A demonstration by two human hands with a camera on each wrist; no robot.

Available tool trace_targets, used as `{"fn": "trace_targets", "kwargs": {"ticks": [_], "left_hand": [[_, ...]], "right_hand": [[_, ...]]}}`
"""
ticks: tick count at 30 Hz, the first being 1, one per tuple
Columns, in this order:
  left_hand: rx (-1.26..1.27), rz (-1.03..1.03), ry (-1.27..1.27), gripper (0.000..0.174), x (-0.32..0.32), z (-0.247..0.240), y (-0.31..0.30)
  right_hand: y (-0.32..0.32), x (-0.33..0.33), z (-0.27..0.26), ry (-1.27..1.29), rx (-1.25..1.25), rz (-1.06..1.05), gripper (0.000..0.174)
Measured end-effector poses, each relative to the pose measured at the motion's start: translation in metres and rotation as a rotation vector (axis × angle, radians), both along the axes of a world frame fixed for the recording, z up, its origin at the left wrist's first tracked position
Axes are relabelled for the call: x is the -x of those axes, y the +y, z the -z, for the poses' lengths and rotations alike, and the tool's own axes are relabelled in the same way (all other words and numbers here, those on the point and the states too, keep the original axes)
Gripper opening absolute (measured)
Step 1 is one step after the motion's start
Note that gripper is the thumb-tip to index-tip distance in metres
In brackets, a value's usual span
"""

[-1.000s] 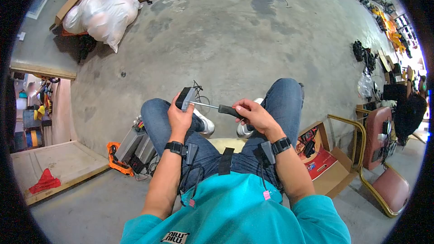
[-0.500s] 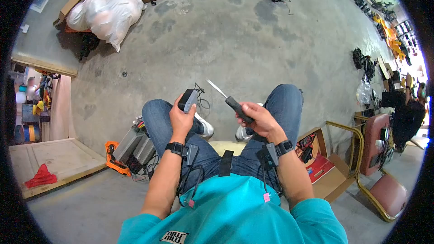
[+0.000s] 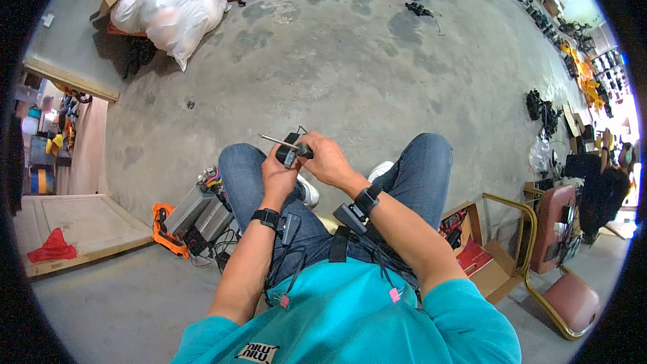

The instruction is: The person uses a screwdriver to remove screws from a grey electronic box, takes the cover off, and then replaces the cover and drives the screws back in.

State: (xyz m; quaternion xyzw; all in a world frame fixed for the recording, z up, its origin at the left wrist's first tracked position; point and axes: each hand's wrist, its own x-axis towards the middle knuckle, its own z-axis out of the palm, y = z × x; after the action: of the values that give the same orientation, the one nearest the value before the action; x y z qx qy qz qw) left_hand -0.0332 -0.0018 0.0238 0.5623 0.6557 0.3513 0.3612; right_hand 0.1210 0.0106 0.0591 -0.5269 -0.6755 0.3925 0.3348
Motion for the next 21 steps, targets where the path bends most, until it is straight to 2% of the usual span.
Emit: {"fn": "trace_targets", "kwargs": {"ticks": [8,12,21], "left_hand": [[-0.014,-0.020,0.023,0.054,-0.007,-0.014,0.000],[-0.025,-0.002,-0.012,0.055,-0.004,-0.004,0.000],[0.079,0.048,0.012,0.056,-0.007,-0.014,-0.001]], "right_hand": [[0.004,-0.004,-0.005,-0.061,0.009,-0.046,0.018],[0.005,-0.005,-0.005,-0.061,-0.032,-0.068,0.019],[0.014,-0.017,-0.005,-0.085,-0.021,-0.174,0.021]]}}
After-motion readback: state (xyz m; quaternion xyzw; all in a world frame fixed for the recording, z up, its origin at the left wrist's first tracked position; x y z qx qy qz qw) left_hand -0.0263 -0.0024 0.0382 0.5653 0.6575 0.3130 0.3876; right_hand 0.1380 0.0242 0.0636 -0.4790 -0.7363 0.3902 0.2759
